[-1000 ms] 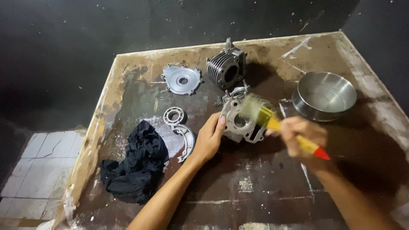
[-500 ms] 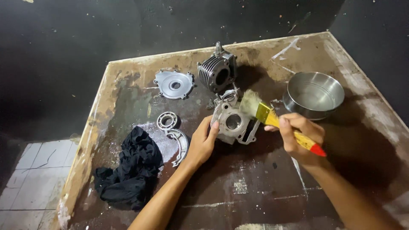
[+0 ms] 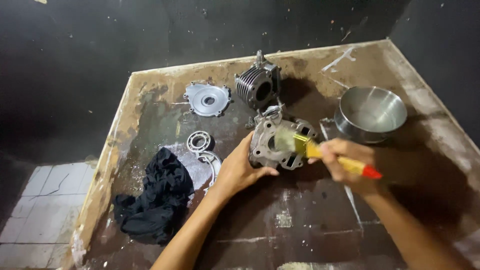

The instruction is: Cleaning motorcycle engine cylinder heads and related metal components using a paintbrush and solvent on a workbench.

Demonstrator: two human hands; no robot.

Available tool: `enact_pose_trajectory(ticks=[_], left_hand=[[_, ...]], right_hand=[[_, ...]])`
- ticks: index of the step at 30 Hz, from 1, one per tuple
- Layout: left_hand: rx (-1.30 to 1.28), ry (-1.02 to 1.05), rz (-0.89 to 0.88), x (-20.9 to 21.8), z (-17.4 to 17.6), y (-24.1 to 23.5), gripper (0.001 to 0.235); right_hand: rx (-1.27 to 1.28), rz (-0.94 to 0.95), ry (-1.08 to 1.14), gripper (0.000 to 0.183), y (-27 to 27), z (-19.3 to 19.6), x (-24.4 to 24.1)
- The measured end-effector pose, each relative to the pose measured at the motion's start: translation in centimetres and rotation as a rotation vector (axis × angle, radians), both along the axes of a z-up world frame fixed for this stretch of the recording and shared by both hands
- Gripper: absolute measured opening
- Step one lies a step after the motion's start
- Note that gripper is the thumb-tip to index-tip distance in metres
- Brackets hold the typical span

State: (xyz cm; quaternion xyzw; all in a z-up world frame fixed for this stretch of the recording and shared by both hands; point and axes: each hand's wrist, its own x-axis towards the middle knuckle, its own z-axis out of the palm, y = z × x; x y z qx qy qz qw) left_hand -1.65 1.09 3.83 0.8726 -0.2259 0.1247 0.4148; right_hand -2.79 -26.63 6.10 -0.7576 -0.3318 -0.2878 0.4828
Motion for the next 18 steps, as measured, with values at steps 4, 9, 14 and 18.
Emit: enact_pose_trajectory(ticks=[4, 9, 14, 18], left_hand=[[0.024, 0.141, 0.07, -0.3, 1.4, -0.5, 0.108], [0.124, 0.104, 0.117, -1.0, 2.2, -1.6, 0.101], [0.161, -0.173, 0.148, -0.7, -0.8, -3.9, 0.096], [0.267, -0.163, 0.159, -1.7, -1.6, -5.2, 0.089]], right_hand=[[0.063, 0.058, -0.039, 0.009, -0.6, -1.3, 0.8], [-0.025, -0.098, -0.072, 0.007, -0.4, -1.1, 0.3], [0.028, -0.172, -0.048, 0.011, -0.1, -0.1, -0.2], [0.068, -0.193, -0.017, 0.016, 0.0, 0.0, -0.1]])
